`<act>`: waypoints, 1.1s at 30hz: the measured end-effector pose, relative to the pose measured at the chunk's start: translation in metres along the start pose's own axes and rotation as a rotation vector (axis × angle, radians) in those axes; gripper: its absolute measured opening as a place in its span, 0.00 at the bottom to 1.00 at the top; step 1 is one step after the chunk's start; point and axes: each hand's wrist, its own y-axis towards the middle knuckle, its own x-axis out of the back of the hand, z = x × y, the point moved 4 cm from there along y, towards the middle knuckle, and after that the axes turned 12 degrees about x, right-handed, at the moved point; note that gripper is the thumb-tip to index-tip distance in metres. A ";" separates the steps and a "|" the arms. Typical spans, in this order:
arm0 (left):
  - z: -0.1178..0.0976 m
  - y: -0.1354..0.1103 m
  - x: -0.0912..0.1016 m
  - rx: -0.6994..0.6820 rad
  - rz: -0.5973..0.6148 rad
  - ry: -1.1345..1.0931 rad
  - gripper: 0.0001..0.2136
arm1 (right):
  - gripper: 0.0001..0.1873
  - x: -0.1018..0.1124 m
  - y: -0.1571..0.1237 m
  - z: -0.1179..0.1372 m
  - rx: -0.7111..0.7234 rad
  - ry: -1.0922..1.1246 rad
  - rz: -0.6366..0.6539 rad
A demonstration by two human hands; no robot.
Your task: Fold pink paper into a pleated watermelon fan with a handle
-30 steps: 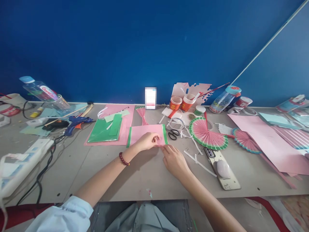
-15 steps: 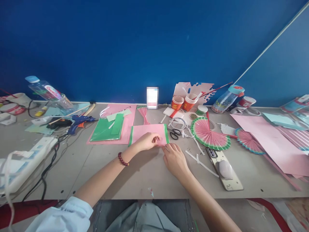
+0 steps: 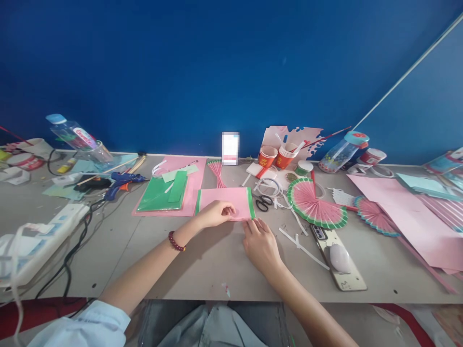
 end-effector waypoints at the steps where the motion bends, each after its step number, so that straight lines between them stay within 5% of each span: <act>1: 0.001 0.000 -0.001 -0.006 -0.008 -0.004 0.10 | 0.21 0.000 0.000 0.000 -0.003 0.003 0.002; 26: 0.000 -0.004 -0.002 0.001 0.024 -0.056 0.16 | 0.23 0.006 0.001 0.005 -0.045 0.008 0.052; 33: -0.002 -0.006 -0.002 -0.007 0.000 -0.029 0.09 | 0.24 0.006 0.000 0.006 -0.029 -0.012 0.056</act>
